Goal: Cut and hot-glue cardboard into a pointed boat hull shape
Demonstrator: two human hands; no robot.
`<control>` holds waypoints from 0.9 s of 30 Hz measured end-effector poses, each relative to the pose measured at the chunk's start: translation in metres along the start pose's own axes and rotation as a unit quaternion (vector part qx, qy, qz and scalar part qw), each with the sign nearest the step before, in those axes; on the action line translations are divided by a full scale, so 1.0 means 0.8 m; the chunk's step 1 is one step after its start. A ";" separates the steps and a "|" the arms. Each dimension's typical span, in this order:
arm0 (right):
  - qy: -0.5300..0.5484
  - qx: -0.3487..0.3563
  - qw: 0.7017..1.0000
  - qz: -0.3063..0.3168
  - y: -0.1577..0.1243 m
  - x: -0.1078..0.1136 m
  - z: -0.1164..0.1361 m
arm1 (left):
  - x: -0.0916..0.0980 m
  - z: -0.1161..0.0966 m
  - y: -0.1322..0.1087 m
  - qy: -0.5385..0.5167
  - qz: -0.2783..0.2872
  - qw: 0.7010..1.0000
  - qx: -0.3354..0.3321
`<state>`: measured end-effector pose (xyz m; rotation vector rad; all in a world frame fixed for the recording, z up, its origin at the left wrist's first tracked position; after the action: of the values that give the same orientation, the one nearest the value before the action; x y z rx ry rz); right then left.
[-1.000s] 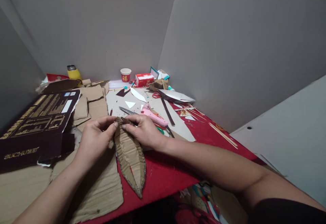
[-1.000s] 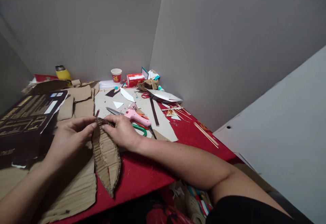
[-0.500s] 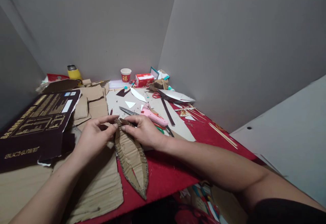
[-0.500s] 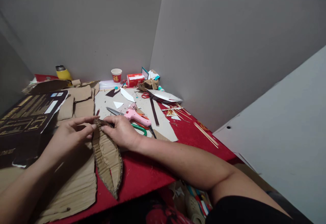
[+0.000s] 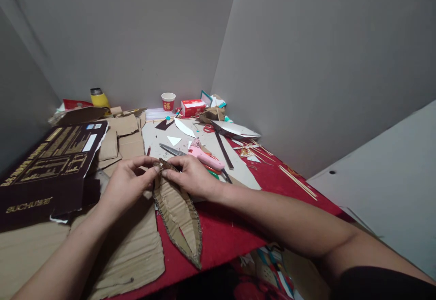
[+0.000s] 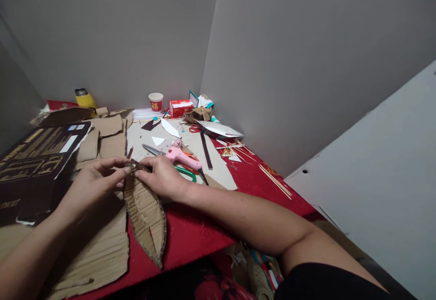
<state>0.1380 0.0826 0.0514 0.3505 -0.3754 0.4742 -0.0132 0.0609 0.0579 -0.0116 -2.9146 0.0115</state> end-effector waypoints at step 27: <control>-0.040 0.004 0.999 0.003 0.002 0.007 -0.003 | 0.000 0.007 0.002 -0.061 -0.020 0.996 0.062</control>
<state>0.1423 0.0871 0.0518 0.3773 -0.4523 0.4690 -0.0142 0.0624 0.0522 0.0706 -3.0304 0.1931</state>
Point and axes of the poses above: each hand's wrist, its own y-axis towards the middle knuckle, its own x-axis out of the back of the hand, z = x × y, the point moved 4 cm from there along y, towards the middle knuckle, and after that the axes turned 3 degrees about x, right-handed, at the moved point
